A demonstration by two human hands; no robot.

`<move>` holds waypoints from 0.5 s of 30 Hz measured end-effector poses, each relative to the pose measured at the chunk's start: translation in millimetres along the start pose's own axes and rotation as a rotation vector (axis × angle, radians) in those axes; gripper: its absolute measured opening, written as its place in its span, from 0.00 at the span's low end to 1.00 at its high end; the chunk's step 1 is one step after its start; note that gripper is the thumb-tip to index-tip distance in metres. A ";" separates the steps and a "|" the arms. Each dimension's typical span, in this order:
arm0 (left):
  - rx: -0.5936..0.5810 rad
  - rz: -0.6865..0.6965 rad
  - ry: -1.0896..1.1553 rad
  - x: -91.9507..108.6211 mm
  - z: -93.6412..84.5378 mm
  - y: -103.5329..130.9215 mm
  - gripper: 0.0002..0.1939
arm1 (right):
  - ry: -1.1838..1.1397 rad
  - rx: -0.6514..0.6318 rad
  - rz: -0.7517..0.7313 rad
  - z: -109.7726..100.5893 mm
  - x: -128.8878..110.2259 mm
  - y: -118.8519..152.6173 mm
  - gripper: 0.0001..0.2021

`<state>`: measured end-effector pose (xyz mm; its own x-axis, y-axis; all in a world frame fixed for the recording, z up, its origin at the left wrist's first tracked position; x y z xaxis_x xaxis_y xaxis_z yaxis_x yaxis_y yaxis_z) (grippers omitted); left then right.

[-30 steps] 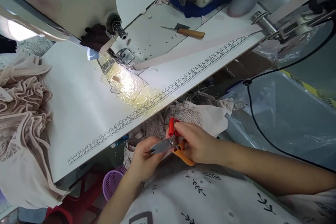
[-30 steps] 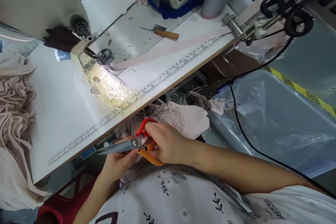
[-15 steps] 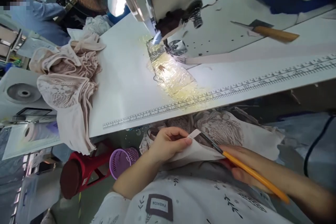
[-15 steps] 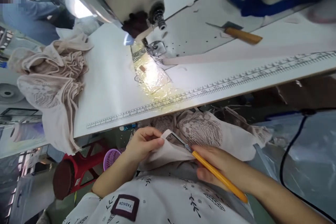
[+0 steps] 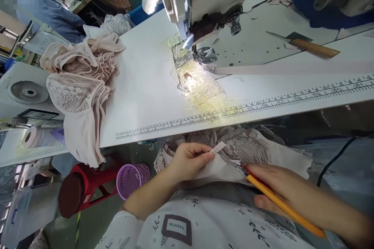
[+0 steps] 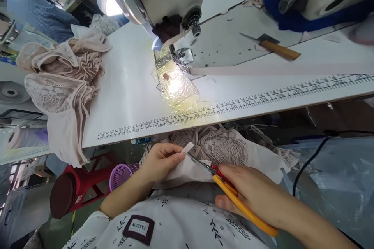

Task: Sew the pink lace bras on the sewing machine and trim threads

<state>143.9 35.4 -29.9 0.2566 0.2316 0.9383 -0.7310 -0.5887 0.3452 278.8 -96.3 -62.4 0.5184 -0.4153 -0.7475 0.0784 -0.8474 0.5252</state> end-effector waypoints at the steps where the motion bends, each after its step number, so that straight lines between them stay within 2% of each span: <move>1: -0.009 0.007 -0.025 1.3 0.2 0.3 0.17 | 0.013 -0.021 -0.006 1.3 -1.6 -1.2 0.21; 6: -0.025 0.017 -0.060 4.8 1.5 0.9 0.15 | 0.017 -0.073 -0.016 2.8 -6.2 -5.4 0.20; 15: 0.000 -0.012 -0.031 1.8 0.6 -0.4 0.16 | 0.061 0.005 0.093 6.7 -4.4 -7.0 0.21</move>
<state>145.1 35.6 -28.4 0.2850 0.2143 0.9343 -0.7275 -0.5863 0.3564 270.3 -90.8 -65.5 0.5744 -0.4712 -0.6694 0.0234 -0.8080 0.5888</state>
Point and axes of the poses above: each hand's wrist, its own y-axis away from the middle knuckle, its own z-axis out of the palm, x = y × z, the point moved 6 cm from there along -y, towards the middle knuckle, and after that the axes turned 12 degrees about z, right-handed, at the moved point
